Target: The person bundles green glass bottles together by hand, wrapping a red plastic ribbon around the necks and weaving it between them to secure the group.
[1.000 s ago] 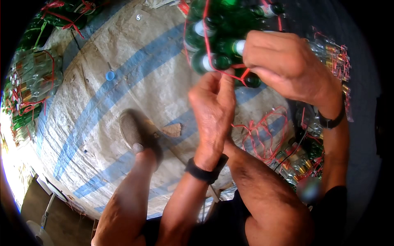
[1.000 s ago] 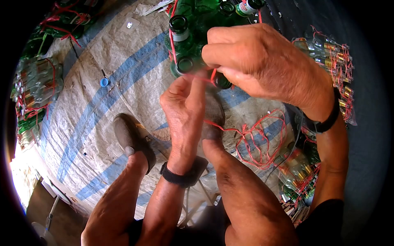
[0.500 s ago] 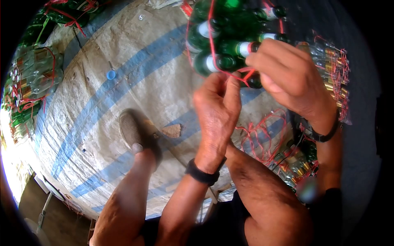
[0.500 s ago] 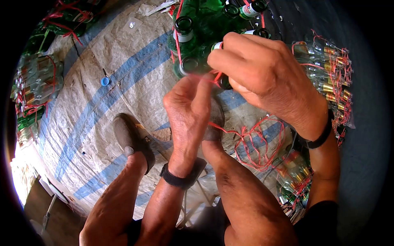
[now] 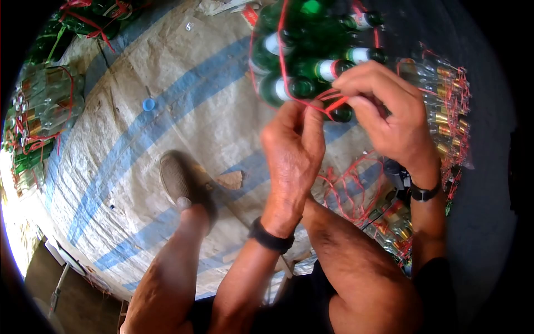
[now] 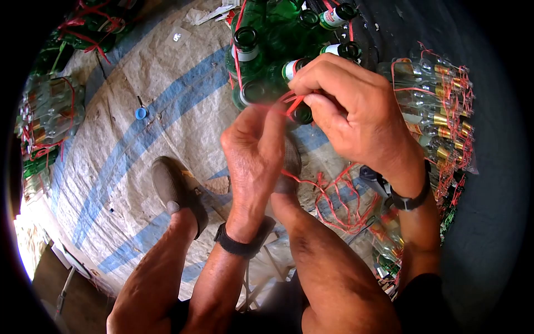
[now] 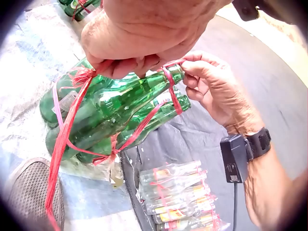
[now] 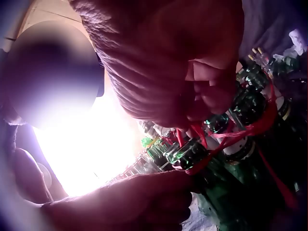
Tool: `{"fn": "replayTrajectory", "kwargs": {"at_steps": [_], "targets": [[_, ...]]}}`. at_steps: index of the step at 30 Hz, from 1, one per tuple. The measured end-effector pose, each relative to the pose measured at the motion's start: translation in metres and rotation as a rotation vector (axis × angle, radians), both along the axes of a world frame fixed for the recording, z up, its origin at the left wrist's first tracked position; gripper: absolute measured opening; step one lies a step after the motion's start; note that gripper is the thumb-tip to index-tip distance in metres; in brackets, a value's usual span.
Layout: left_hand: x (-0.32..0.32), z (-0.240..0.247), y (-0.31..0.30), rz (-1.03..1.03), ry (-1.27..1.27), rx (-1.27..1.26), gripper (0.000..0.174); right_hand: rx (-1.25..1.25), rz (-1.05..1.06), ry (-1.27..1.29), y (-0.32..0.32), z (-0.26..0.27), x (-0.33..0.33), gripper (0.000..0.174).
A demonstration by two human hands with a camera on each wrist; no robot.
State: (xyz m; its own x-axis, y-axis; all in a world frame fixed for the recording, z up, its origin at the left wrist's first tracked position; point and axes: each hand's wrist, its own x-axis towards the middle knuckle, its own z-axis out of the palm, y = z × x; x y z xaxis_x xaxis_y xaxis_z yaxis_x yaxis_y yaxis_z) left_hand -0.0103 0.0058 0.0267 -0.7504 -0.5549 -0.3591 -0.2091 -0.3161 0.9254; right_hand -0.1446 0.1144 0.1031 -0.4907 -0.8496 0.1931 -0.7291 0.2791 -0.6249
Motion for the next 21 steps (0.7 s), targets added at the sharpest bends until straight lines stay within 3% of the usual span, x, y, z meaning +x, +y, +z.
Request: {"fn": "replayTrajectory", "kwargs": {"at_steps": [6, 21], "targets": [[-0.002, 0.002, 0.001, -0.001, 0.003, 0.011, 0.019, 0.095, -0.011, -0.105, 0.002, 0.007, -0.004, 0.015], [0.002, -0.005, 0.006, 0.014, 0.075, -0.033, 0.015, 0.152, -0.052, 0.221, 0.008, 0.002, -0.017, 0.016]]}}
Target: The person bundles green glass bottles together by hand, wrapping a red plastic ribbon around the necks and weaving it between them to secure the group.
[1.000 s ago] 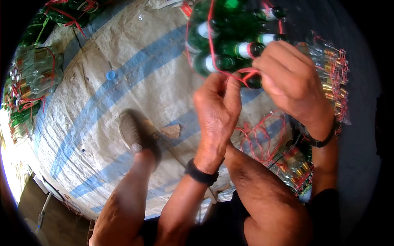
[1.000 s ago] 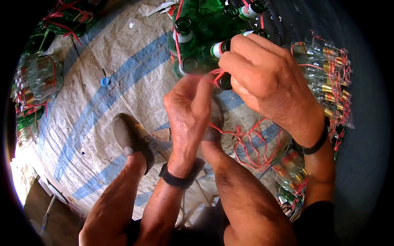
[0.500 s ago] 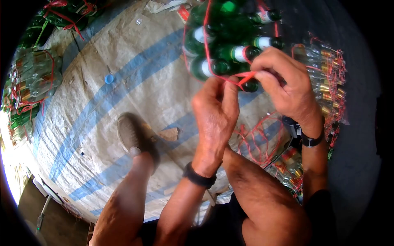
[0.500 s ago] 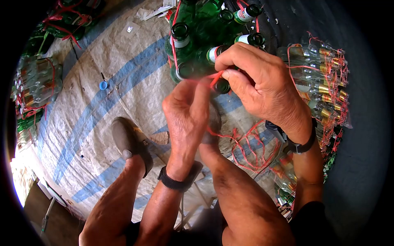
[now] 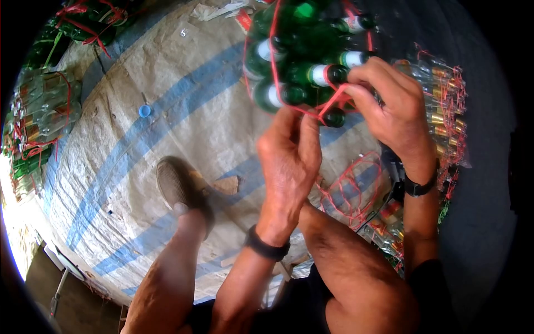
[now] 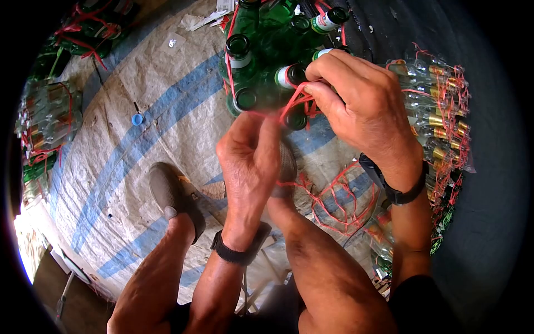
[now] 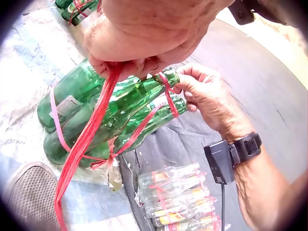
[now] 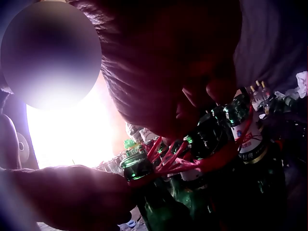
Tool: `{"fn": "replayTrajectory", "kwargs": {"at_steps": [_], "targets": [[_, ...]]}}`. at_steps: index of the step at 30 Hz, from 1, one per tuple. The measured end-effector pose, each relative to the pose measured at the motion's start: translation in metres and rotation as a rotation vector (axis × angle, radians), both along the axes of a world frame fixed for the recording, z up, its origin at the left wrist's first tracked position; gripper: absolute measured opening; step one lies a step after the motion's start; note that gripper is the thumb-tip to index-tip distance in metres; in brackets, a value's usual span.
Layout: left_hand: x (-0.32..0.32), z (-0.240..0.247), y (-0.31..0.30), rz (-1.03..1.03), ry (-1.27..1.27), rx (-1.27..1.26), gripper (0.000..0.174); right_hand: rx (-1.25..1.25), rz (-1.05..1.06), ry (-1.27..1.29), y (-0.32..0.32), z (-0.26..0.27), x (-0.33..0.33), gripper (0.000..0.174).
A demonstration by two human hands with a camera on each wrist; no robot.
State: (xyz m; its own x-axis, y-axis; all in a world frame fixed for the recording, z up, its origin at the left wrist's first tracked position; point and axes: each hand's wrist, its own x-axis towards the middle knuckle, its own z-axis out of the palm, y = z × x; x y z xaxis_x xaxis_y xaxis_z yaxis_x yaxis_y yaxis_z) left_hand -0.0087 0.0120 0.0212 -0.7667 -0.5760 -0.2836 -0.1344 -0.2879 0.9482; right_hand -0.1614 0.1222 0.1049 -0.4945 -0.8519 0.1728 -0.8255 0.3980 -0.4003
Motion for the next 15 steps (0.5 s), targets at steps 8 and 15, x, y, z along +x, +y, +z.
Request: {"fn": "replayTrajectory", "kwargs": {"at_steps": [8, 15], "targets": [[0.001, 0.008, -0.004, -0.058, -0.070, 0.014, 0.016, 0.038, 0.108, 0.051, -0.003, 0.007, -0.013, 0.018], [-0.001, 0.006, -0.002, -0.019, -0.006, -0.036, 0.015, 0.003, 0.117, -0.059, -0.003, 0.005, -0.020, 0.020]]}}
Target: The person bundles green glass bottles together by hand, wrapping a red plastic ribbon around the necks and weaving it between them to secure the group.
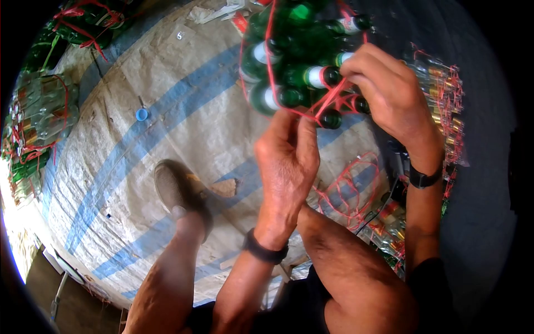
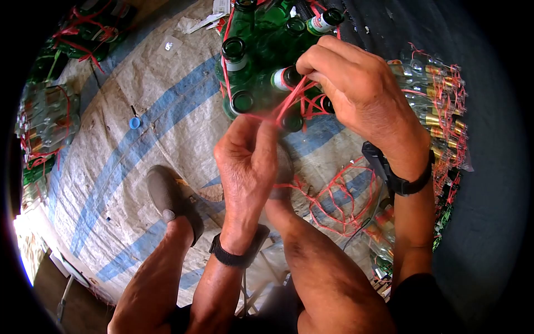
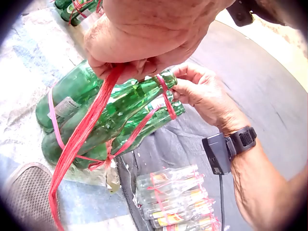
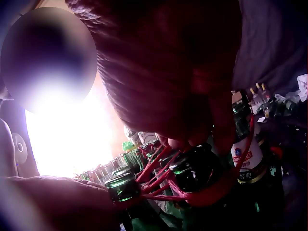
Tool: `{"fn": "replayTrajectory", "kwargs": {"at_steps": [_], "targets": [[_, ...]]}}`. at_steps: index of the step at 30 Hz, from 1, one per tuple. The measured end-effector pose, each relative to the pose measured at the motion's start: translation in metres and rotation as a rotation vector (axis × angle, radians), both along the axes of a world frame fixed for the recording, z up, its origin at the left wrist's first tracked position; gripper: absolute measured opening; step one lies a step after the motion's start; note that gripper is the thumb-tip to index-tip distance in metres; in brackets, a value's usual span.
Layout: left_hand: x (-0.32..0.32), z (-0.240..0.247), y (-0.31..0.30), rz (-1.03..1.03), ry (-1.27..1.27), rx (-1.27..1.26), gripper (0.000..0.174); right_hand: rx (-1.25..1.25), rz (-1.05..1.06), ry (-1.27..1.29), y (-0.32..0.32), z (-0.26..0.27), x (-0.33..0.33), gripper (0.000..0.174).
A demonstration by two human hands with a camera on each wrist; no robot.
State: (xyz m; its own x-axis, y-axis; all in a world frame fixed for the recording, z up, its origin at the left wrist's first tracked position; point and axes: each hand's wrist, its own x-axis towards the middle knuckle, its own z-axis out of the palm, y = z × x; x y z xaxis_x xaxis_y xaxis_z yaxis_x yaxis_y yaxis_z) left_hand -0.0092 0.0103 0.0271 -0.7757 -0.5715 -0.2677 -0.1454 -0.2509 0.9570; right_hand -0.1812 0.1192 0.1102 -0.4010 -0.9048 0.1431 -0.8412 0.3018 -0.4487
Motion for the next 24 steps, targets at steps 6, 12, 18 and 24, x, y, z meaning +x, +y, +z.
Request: {"fn": "replayTrajectory", "kwargs": {"at_steps": [6, 12, 18, 24], "targets": [[-0.001, -0.001, 0.002, 0.007, 0.000, -0.018, 0.014, -0.017, -0.065, -0.014, -0.004, -0.003, -0.001, 0.019], [-0.001, 0.001, 0.002, 0.011, -0.007, 0.001, 0.014, -0.023, -0.057, -0.016, -0.010, -0.005, -0.009, 0.014], [-0.001, 0.003, 0.004, 0.018, 0.010, 0.045, 0.017, -0.018, -0.139, -0.108, -0.013, -0.009, -0.014, 0.009], [-0.001, 0.003, 0.004, -0.002, -0.029, 0.080, 0.019, 0.025, -0.142, -0.158, -0.020, -0.017, -0.023, 0.010]]}}
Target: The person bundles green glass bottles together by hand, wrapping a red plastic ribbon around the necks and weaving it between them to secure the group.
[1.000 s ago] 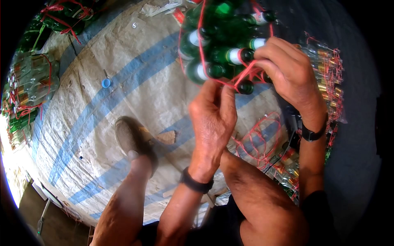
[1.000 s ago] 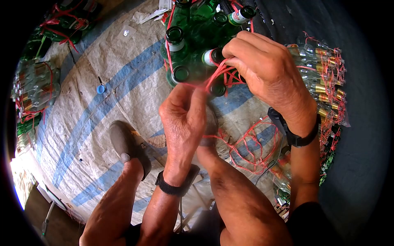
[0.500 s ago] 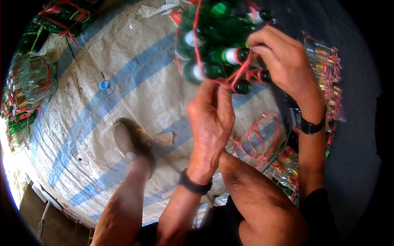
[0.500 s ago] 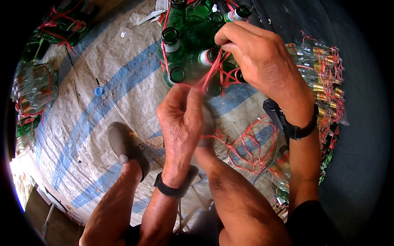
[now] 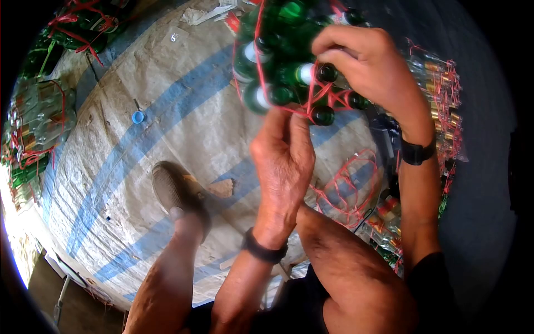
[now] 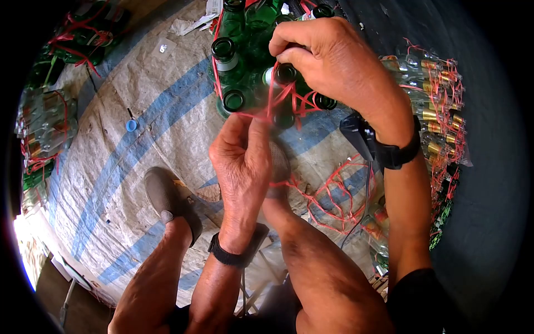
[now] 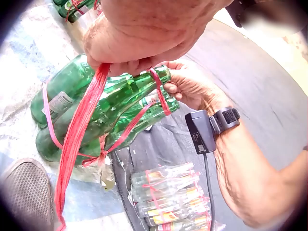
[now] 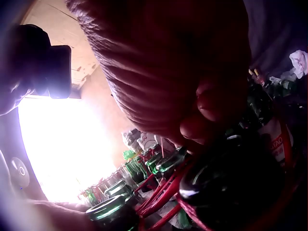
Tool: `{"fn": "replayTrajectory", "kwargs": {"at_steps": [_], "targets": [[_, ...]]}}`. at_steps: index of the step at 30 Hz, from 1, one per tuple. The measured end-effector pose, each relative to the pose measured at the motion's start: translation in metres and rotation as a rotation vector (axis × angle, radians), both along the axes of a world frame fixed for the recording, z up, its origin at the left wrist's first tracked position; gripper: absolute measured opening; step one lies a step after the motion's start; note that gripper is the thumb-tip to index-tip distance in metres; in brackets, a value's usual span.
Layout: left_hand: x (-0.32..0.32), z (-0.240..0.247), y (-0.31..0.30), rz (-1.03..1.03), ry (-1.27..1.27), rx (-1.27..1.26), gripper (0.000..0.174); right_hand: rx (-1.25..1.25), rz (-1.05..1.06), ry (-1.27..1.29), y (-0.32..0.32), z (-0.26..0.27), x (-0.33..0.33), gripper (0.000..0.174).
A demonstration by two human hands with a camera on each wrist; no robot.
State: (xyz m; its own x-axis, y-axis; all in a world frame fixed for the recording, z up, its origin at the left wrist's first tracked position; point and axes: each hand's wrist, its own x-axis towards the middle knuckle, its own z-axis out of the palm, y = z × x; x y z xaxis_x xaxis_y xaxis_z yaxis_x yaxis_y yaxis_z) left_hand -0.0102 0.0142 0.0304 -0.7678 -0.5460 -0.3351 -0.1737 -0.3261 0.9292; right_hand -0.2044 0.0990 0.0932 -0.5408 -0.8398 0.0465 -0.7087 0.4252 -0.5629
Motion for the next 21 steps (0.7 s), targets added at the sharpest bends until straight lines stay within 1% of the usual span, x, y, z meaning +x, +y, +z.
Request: {"fn": "replayTrajectory", "kwargs": {"at_steps": [2, 6, 8, 9, 11, 12, 14, 15, 17, 18, 20, 21], "targets": [[0.000, -0.001, 0.000, 0.008, 0.007, 0.009, 0.019, -0.009, 0.036, -0.023, -0.001, -0.003, -0.004, 0.011], [0.004, -0.004, -0.004, 0.031, 0.013, -0.014, 0.017, -0.010, 0.033, -0.003, -0.001, -0.006, -0.007, 0.012], [0.006, -0.004, -0.009, 0.044, 0.010, -0.028, 0.017, 0.063, 0.013, -0.082, -0.001, -0.004, -0.009, 0.014], [0.007, -0.003, -0.013, 0.033, -0.018, -0.066, 0.016, 0.062, 0.011, -0.082, -0.005, 0.003, -0.007, 0.014], [0.008, 0.001, -0.020, 0.019, -0.048, -0.106, 0.016, 0.350, -0.250, -0.387, -0.015, 0.020, 0.000, 0.015], [0.008, 0.005, -0.022, 0.000, -0.068, -0.107, 0.015, 0.348, -0.251, -0.389, -0.013, 0.018, 0.000, 0.015], [0.009, 0.007, -0.027, -0.019, -0.091, -0.109, 0.015, 0.192, -0.177, -0.240, -0.005, 0.007, 0.004, 0.017], [0.010, 0.007, -0.029, -0.024, -0.089, -0.147, 0.015, 0.190, -0.178, -0.242, -0.001, 0.000, 0.005, 0.017], [0.011, 0.009, -0.032, -0.033, -0.089, -0.186, 0.014, -0.051, -0.117, -0.032, 0.008, -0.013, 0.007, 0.020], [0.011, 0.011, -0.034, -0.049, -0.092, -0.220, 0.013, -0.053, -0.120, -0.036, 0.009, -0.009, 0.013, 0.020], [0.012, 0.014, -0.038, -0.070, -0.100, -0.260, 0.013, 0.016, -0.286, -0.169, 0.009, 0.008, 0.038, 0.030], [0.012, 0.014, -0.040, -0.083, -0.107, -0.282, 0.012, 0.011, -0.288, -0.171, 0.007, 0.015, 0.050, 0.030]]}}
